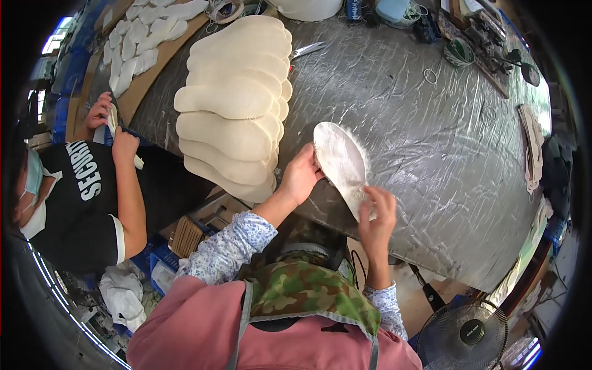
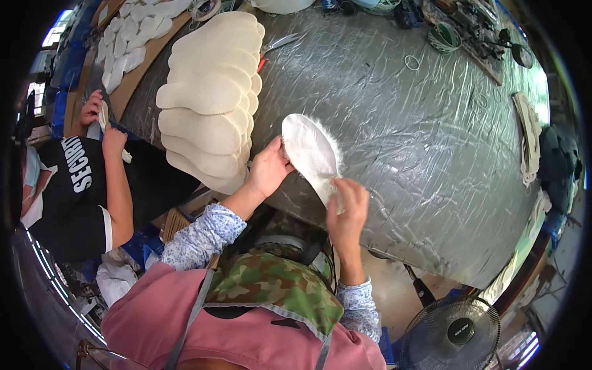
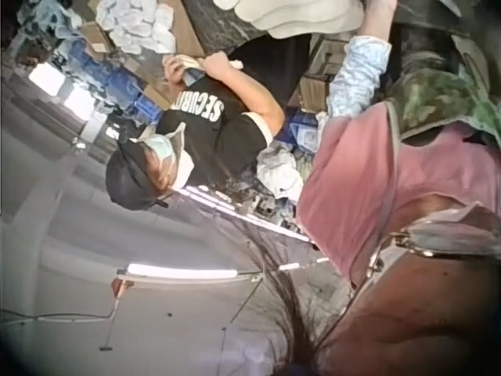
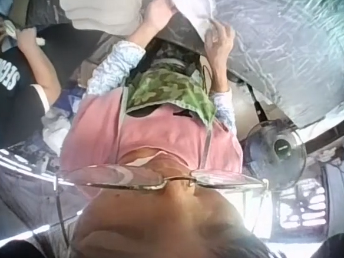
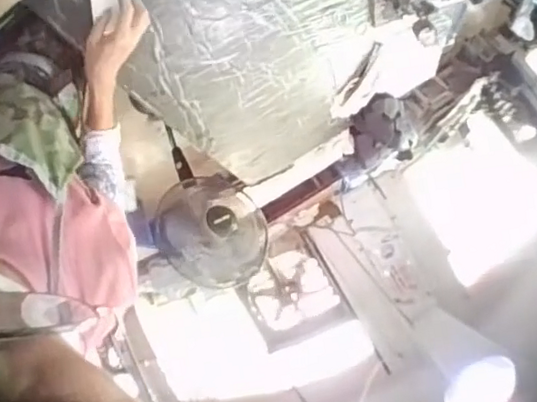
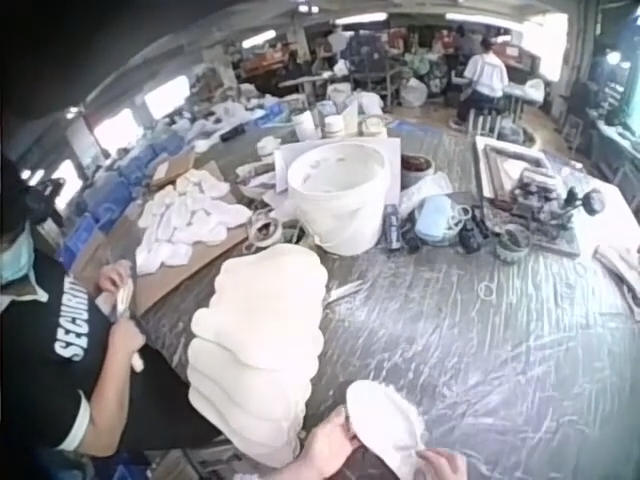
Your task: Applying adhesive to shoe insoles using a spray gun and organizing them on cardboard.
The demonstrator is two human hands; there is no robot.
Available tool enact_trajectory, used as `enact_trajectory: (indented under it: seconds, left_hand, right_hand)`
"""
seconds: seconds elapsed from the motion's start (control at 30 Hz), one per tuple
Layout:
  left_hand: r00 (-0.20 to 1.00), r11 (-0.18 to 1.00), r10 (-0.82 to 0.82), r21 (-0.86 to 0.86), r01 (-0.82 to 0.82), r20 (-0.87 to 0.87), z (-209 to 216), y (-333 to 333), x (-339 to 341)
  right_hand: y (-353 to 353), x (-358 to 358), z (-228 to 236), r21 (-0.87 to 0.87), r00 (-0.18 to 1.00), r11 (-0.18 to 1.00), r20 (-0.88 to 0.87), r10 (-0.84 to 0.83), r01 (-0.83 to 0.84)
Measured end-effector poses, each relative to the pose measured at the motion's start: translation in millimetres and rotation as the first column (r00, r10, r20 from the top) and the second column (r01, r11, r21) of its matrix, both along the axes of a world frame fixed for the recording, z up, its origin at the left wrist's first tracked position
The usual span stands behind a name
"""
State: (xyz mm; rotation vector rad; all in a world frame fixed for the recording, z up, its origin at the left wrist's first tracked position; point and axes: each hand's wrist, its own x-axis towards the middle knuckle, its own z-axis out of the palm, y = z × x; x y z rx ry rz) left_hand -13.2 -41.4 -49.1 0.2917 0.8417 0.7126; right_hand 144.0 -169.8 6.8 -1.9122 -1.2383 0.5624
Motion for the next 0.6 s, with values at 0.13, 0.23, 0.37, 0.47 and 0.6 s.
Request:
enact_trajectory:
  seconds: [0.13, 0.23, 0.37, 0.47, 0.6]
  left_hand:
    - [0.999, 0.999, 0.014, -0.052, -0.012, 0.031, -6, 2, -6]
    - [0.999, 0.999, -0.003, -0.046, 0.006, 0.050, -8, 3, -7]
    - [1.000, 1.000, -0.022, -0.001, 0.022, 0.008, -5, 11, -4]
    - [0.999, 0.999, -0.022, 0.046, 0.024, -0.027, 4, 20, 11]
    - [0.975, 0.979, 0.025, 0.202, 0.021, -0.222, 0, 43, 26]
  right_hand:
    - [-27, 27, -13, -0.115, 0.979, 0.976, 0.105, -0.173, 0.185]
    - [-49, 31, -18, -0.230, 0.956, 0.928, 0.069, -0.285, 0.293]
    - [-58, 23, -21, -0.277, 0.935, 0.910, -0.086, -0.343, 0.308]
    - [-56, 15, -28, -0.309, 0.874, 0.903, -0.292, -0.388, 0.298]
    - [-48, 13, -52, -0.228, 0.811, 0.920, -0.437, -0.389, 0.319]
